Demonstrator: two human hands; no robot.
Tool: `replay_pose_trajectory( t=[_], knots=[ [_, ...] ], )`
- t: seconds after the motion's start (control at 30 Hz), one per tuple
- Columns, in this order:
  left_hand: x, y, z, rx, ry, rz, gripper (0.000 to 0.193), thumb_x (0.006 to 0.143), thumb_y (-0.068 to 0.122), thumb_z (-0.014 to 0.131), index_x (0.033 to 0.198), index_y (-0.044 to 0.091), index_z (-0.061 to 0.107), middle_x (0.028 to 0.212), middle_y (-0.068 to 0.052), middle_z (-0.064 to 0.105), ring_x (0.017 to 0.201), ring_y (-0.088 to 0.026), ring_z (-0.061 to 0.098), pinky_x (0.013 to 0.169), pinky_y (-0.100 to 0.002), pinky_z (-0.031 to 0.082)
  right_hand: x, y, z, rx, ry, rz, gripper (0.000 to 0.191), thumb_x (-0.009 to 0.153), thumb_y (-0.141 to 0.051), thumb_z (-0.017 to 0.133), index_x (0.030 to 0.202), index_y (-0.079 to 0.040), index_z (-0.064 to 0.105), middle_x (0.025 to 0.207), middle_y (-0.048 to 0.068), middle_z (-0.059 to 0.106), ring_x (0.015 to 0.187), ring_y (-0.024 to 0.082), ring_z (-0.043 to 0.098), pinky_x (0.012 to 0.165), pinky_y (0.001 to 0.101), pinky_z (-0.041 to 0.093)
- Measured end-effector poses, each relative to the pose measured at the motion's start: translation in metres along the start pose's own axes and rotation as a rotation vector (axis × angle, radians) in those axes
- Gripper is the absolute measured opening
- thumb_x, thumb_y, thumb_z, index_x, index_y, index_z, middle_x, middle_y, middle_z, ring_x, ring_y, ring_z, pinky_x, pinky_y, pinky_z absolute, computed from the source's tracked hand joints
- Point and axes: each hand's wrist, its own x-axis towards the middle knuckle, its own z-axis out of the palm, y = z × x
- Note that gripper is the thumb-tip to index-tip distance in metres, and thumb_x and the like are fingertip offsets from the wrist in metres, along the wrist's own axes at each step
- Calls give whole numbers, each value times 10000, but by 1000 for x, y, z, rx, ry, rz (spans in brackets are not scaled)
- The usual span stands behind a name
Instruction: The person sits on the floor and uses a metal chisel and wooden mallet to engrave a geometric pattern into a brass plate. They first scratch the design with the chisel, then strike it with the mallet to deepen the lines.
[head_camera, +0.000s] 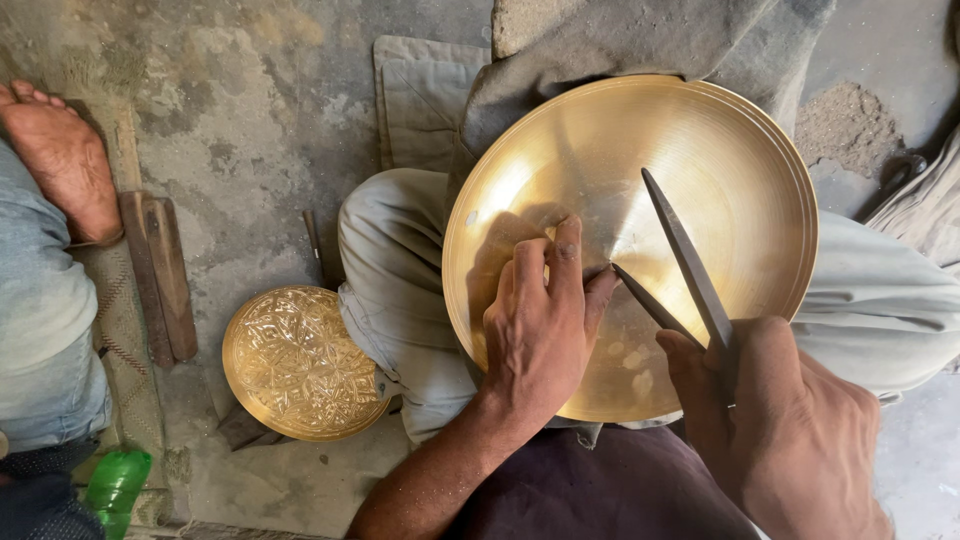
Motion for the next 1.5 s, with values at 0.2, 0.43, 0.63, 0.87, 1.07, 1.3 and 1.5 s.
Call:
replay_pose_trajectory(
  t=[0.2, 0.43, 0.63, 0.87, 1.07, 1.3, 1.5],
  knots=[
    [-1, -3, 0, -2, -9, -4, 610, 968, 317, 752, 1409, -38, 524, 1061, -139, 520, 913, -261, 628, 639, -339, 572, 1, -2, -2, 15, -8, 4, 414, 847, -302, 784, 869, -16, 485, 605, 101, 624, 460, 272, 607, 451, 436, 448],
    [-2, -6, 1, 13, 6, 22, 620, 969, 301, 760, 1418, -46, 510, 1054, -141, 520, 913, -276, 631, 681, -364, 570, 0, -5, -1, 17, -25, 35, 425, 866, -295, 809, 907, -8, 499, 607, 92, 632, 465, 276, 616, 454, 432, 455],
    [-3, -6, 1, 4, 11, 20, 620, 956, 290, 765, 1412, -43, 509, 1057, -147, 515, 917, -284, 632, 682, -369, 573, 0, -4, 0, 34, -22, 36, 427, 855, -305, 797, 885, -16, 484, 601, 86, 632, 451, 261, 609, 446, 425, 452],
    [-2, -7, 2, -26, -18, 14, 636, 974, 299, 751, 1424, -61, 481, 1068, -161, 521, 919, -283, 631, 649, -361, 585, 22, -21, -15, -176, -91, -106, 423, 881, -455, 685, 860, -65, 523, 495, 41, 498, 354, 219, 516, 380, 434, 388],
    [-2, -5, 4, -3, -28, 4, 650, 949, 314, 758, 1421, -36, 480, 1080, -171, 538, 923, -283, 634, 626, -388, 579, 61, -43, -24, -183, 20, -197, 359, 1039, -338, 565, 807, -68, 517, 386, -29, 395, 273, 132, 317, 310, 348, 226],
    [-1, -7, 2, -23, -19, 14, 678, 934, 287, 779, 1434, -22, 442, 1113, -174, 545, 958, -294, 642, 671, -377, 598, 79, -58, -23, -186, 37, -246, 392, 1064, -335, 529, 782, -63, 512, 391, -41, 377, 299, 95, 265, 303, 325, 204],
    [-8, -17, 9, -60, -107, 11, 585, 960, 212, 710, 1396, -110, 487, 1101, -206, 534, 915, -304, 608, 571, -376, 570, 74, -79, -8, -310, -28, -229, 452, 1050, -416, 463, 754, -78, 517, 389, -59, 401, 286, 74, 283, 257, 324, 218]
  ],
)
